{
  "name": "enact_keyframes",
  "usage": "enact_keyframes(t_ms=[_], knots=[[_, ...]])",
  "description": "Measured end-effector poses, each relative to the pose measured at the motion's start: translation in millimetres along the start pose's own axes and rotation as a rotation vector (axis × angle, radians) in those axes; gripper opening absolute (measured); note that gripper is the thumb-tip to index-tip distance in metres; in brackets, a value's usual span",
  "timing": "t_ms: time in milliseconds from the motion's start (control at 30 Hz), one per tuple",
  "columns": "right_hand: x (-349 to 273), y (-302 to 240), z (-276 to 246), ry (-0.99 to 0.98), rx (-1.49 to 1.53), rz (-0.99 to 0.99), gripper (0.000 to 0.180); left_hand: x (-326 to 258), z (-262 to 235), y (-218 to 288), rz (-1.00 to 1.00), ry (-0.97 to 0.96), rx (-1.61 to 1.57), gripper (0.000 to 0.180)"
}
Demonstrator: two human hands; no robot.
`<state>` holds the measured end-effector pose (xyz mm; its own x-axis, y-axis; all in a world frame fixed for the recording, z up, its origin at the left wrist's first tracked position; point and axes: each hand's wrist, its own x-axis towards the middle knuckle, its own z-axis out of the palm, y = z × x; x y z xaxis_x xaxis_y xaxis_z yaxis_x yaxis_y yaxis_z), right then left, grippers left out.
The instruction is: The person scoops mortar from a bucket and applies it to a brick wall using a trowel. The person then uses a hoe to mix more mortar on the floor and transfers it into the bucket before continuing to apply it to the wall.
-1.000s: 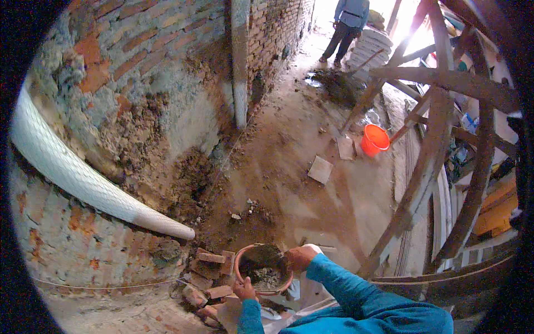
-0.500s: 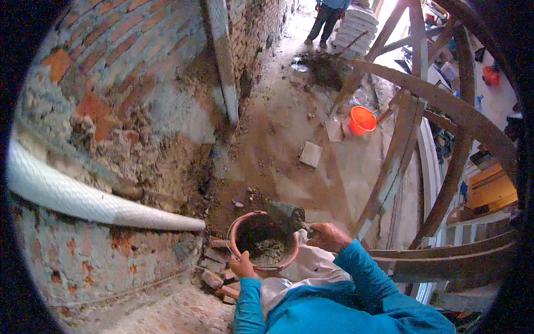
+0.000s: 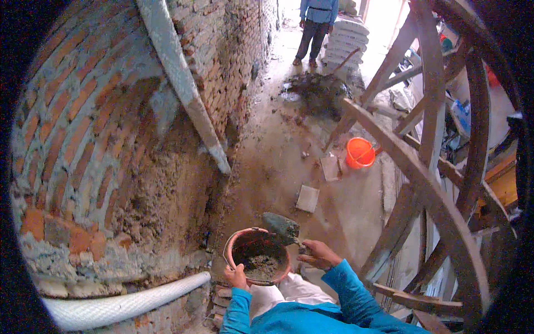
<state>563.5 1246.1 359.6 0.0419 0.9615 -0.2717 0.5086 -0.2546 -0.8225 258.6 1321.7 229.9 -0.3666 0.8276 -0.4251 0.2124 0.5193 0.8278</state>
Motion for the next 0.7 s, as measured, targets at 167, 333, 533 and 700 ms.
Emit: enact_keyframes(t_ms=[167, 333, 533, 700], knots=[[60.1, -0.4, -76.6, 0.066, 0.206, 0.124, 0.024, 35.5, 76.6, 140.8, 0.124, -0.179, -0.145, 0.052], [134.7, 20.8, -134.1, 0.186, 0.328, 0.109, 0.025, 89.1, 177.4, 232.0, 0.292, -0.274, -0.156, 0.023], [242.4, 47.9, -194.8, 0.248, 0.303, 0.226, 0.023, 196.5, 330.1, 289.0, 0.32, -0.393, 0.075, 0.019], [324.2, 38.6, -265.1, 0.361, 0.176, 0.33, 0.036, 260.6, 441.6, 359.5, 0.338, -0.519, 0.211, 0.018]])
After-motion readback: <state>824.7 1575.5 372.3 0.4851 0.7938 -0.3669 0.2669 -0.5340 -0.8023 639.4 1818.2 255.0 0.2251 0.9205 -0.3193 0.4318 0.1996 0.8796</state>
